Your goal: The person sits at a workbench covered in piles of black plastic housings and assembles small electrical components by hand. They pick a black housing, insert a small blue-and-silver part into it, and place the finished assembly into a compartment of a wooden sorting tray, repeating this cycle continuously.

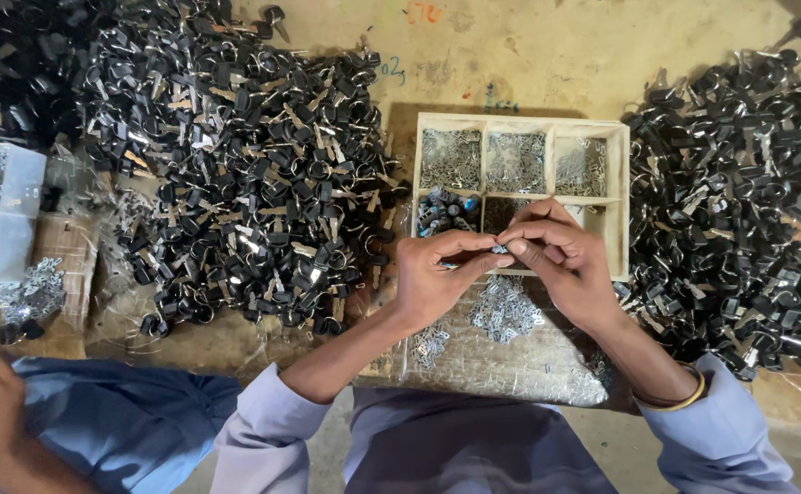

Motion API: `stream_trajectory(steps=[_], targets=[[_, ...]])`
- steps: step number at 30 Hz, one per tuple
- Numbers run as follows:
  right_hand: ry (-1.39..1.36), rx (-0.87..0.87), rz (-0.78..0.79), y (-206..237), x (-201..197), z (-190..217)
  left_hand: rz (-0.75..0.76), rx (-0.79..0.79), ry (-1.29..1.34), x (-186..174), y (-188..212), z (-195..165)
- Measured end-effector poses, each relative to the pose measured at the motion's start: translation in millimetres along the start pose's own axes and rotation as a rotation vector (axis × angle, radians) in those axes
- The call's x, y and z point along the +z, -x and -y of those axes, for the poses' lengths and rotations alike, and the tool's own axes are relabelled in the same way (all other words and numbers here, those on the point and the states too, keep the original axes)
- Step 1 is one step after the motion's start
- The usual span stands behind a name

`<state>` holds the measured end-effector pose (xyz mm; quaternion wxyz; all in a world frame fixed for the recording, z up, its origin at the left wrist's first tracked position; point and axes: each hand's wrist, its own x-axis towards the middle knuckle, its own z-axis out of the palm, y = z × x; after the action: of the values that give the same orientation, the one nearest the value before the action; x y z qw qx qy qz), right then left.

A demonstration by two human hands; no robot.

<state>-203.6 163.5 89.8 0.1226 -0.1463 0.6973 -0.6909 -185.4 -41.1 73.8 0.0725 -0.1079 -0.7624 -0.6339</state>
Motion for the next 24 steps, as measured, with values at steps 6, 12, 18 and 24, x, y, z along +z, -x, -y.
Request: stream_trajectory(steps=[6,12,18,24], targets=[[0.109,-0.113,0.039,0.4,-6.7,-3.7,0.007,-0.014,0.022,-0.6,0.0,1.4],[0.070,-0.112,0.040,-1.5,-6.6,-5.2,0.009,-0.002,0.016,-1.3,-0.4,3.6],[0.360,0.008,-0.107,-0.9,-10.0,1.5,0.017,0.008,0.001,0.3,-0.1,6.6],[0.019,-0.004,0.001,-6.6,-14.6,7.0,0.024,0.052,0.086,1.1,-1.9,4.6]])
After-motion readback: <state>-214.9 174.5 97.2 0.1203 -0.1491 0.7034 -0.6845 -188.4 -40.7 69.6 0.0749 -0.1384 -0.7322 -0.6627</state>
